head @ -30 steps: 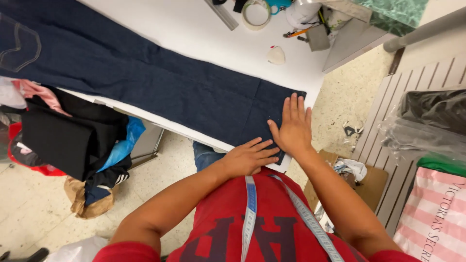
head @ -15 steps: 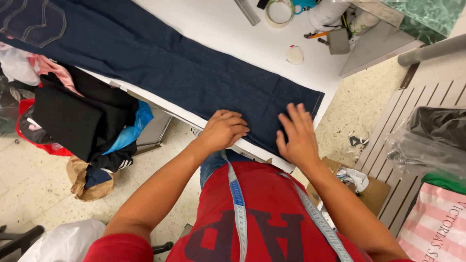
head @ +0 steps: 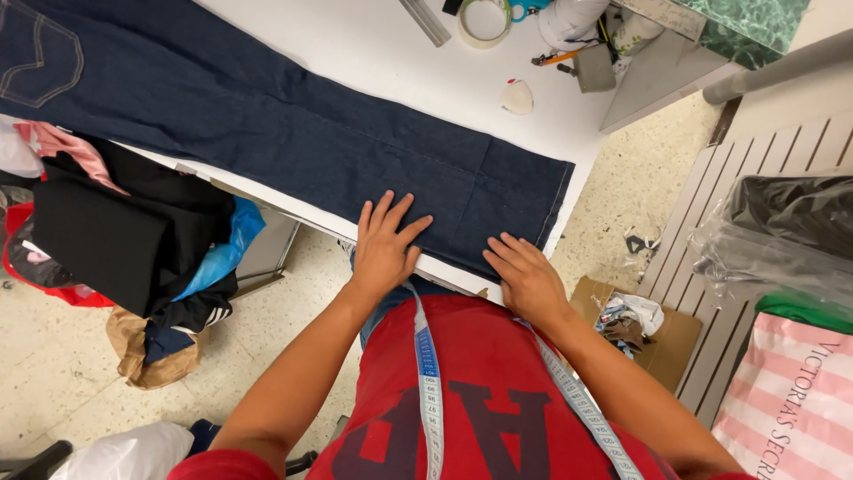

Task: The person is laying out a pair of denim jeans on a workbench, smoothing the fabric, and using a measuring tape to take specific measurements.

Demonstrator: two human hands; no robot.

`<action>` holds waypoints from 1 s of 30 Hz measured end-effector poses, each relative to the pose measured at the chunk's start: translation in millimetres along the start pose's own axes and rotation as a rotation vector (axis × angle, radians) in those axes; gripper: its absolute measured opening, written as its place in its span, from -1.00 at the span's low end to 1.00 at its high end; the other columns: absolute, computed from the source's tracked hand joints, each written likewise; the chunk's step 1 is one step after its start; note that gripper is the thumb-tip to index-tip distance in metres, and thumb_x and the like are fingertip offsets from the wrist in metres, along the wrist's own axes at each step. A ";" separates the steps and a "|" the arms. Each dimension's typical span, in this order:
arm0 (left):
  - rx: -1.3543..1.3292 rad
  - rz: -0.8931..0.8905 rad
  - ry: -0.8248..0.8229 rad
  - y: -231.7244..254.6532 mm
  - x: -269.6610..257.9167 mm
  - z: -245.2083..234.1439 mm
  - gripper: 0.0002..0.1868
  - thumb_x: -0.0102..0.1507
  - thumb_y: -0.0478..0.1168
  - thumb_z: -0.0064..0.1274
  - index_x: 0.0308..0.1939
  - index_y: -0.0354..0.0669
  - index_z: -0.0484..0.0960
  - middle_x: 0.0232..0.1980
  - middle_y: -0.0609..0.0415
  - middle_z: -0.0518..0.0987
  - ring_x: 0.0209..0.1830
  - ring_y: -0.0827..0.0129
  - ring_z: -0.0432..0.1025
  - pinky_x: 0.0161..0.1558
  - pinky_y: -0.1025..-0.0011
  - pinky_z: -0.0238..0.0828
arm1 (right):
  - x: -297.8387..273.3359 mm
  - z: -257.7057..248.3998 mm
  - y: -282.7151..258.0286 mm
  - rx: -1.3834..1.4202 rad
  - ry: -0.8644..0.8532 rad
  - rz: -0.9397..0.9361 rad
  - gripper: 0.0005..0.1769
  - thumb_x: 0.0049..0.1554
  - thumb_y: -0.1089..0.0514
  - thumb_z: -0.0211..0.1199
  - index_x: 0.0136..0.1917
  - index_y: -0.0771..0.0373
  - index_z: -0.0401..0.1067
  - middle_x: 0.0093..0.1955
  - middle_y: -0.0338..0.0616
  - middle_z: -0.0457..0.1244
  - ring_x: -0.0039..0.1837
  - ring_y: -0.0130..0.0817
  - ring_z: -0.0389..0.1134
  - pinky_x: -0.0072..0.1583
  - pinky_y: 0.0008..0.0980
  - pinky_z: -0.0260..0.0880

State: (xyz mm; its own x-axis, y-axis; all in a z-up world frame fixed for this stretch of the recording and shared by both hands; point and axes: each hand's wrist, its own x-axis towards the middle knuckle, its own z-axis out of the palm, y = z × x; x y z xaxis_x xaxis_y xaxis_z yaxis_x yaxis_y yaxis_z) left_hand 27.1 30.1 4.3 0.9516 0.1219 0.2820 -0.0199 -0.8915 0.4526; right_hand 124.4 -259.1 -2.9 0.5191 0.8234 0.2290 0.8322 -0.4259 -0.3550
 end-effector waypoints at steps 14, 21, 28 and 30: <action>0.153 0.009 -0.175 -7.3 2.4 -15.3 -0.41 0.34 -0.04 -0.15 0.49 0.40 0.38 0.63 0.02 0.18 0.65 -0.06 -0.03 0.54 -0.18 -0.31 | -32.8 -20.6 -6.6 0.203 0.202 0.145 -0.38 0.02 0.20 0.37 0.37 0.16 0.46 0.54 -0.07 0.21 0.55 -0.15 0.19 0.55 -0.17 0.09; 0.215 0.010 -0.208 -13.0 1.0 -9.9 -0.39 0.34 0.11 -0.17 0.52 0.47 0.32 0.67 0.09 0.11 0.67 0.01 -0.09 0.54 -0.17 -0.37 | -49.8 -10.3 -3.1 0.165 0.278 0.227 -0.29 -0.09 0.02 0.58 0.32 0.15 0.49 0.51 -0.05 0.22 0.50 -0.03 0.23 0.50 -0.11 0.23; 0.224 0.026 -0.310 -18.9 2.4 -15.9 -0.24 0.25 0.31 -0.16 0.56 0.44 0.24 0.70 0.09 0.03 0.69 0.01 -0.16 0.56 -0.19 -0.45 | -63.3 -14.2 3.8 0.280 0.266 0.189 -0.72 0.02 0.09 0.47 0.05 0.04 0.65 0.32 -0.21 0.39 0.37 -0.08 0.36 0.40 -0.13 0.35; 0.229 0.017 -0.300 -14.6 1.2 -13.3 -0.24 0.26 0.28 -0.14 0.57 0.41 0.24 0.70 0.07 0.02 0.70 -0.01 -0.17 0.55 -0.19 -0.46 | -57.5 -20.4 5.6 0.300 0.267 0.196 -0.69 -0.01 0.08 0.50 0.05 0.04 0.65 0.29 -0.22 0.41 0.34 -0.10 0.38 0.38 -0.13 0.37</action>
State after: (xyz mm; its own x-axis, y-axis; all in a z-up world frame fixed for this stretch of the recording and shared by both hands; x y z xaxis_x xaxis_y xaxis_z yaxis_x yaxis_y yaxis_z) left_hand 24.5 49.0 9.2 0.9999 0.0034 0.0119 0.0004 -0.9709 0.2396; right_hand 103.1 -316.5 0.5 0.7265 0.5957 0.3427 0.6398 -0.4043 -0.6536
